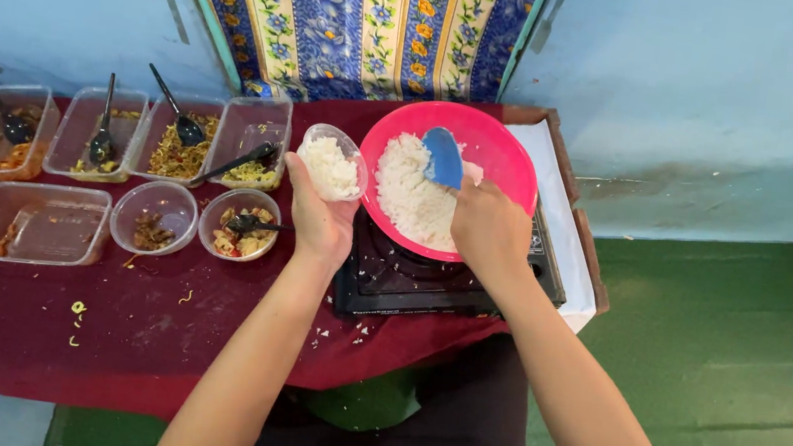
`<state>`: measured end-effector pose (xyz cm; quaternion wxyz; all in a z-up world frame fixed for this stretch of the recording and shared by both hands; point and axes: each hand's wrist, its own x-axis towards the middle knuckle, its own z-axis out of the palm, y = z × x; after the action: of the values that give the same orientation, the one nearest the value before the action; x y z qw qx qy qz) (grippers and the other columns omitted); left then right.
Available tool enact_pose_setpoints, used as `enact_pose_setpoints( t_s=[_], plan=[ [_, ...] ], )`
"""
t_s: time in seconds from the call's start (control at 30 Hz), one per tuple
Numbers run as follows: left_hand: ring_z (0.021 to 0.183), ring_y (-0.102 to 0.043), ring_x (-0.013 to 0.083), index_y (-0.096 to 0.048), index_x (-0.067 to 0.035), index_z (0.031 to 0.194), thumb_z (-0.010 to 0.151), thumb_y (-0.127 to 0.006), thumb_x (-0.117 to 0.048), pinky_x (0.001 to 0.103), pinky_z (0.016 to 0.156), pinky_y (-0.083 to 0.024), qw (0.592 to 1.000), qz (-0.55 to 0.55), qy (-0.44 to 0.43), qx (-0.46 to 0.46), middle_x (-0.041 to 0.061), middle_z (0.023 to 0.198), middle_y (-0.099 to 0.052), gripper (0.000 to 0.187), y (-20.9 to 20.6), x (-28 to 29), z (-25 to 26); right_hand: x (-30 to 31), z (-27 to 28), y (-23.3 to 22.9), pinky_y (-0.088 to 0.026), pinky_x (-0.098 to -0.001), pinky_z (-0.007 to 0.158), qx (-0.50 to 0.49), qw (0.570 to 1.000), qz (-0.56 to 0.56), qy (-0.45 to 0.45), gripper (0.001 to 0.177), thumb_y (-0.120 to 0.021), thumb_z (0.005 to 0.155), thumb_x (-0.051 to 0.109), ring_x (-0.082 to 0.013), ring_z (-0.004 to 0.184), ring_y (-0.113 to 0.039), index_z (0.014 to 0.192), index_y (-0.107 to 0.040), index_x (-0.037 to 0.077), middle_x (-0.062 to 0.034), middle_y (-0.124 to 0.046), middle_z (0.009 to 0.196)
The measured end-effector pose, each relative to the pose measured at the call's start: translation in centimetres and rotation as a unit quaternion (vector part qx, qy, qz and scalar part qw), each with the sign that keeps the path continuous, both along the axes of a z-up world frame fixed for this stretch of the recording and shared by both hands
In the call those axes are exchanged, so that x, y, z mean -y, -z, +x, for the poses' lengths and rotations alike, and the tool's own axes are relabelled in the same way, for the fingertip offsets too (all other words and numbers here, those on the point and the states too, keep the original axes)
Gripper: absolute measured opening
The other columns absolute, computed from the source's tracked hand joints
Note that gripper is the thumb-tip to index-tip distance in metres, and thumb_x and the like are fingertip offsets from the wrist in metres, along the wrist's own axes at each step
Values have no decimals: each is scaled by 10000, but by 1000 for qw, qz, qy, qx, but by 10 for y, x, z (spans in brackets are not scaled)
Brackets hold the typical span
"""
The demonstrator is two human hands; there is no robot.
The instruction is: Packaging food by placing condiment packets and portioned rice into cardboard containers
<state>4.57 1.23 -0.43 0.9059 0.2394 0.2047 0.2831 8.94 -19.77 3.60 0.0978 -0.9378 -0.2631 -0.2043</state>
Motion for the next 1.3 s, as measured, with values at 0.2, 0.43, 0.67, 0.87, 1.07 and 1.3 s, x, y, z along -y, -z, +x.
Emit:
enact_pose_setpoints(
  t_s=[0.2,0.43,0.67,0.87,1.07,1.3],
  plan=[
    [1282,-596,277,-578,-222,1383,924,-582,-712,535,1074,-514,1000,20,15,-4,67,1355,-615,671,-4,0,-3,2,5,-1,-587,-610,756,-182,977,94,51,338,-519,979,327,-496,845,-706,1033,-781,120,-189,-689,824],
    [1303,-577,286,-571,-211,1396,929,-577,-707,540,1089,-498,999,28,16,-2,81,1382,-601,681,-7,2,-9,10,10,-6,-601,-527,813,-268,954,113,70,285,-569,918,459,-383,972,-726,1074,-795,382,-51,-760,877],
    [1509,-326,337,-400,-129,1560,1024,-394,-686,549,1218,-319,990,141,-5,-25,144,1629,-363,772,-1,5,-26,6,-42,-47,-577,-468,794,-181,963,198,-15,313,-633,899,314,-350,928,-721,1163,-794,266,-74,-759,960],
    [1492,-366,297,-418,-192,1556,1038,-353,-662,521,1219,-334,993,117,-14,-23,90,1618,-392,702,5,21,-54,-9,-67,-42,-562,-354,649,77,976,103,-177,241,-667,894,234,-251,750,-721,1093,-803,232,-9,-709,907],
    [1171,-578,235,-508,-217,1432,1039,-302,-659,409,882,-510,999,41,2,9,56,1382,-574,626,-24,30,-95,-9,-72,-41,-507,-319,652,191,940,121,-257,261,-733,877,162,-198,743,-678,1116,-805,242,12,-661,862],
    [868,-702,264,-654,-169,1203,987,-396,-700,348,608,-559,996,-49,49,48,86,1103,-733,629,-14,33,-138,22,-119,-69,-517,-380,578,-31,961,201,-186,196,-730,951,170,-275,676,-680,1123,-820,195,-63,-662,718]
  ],
)
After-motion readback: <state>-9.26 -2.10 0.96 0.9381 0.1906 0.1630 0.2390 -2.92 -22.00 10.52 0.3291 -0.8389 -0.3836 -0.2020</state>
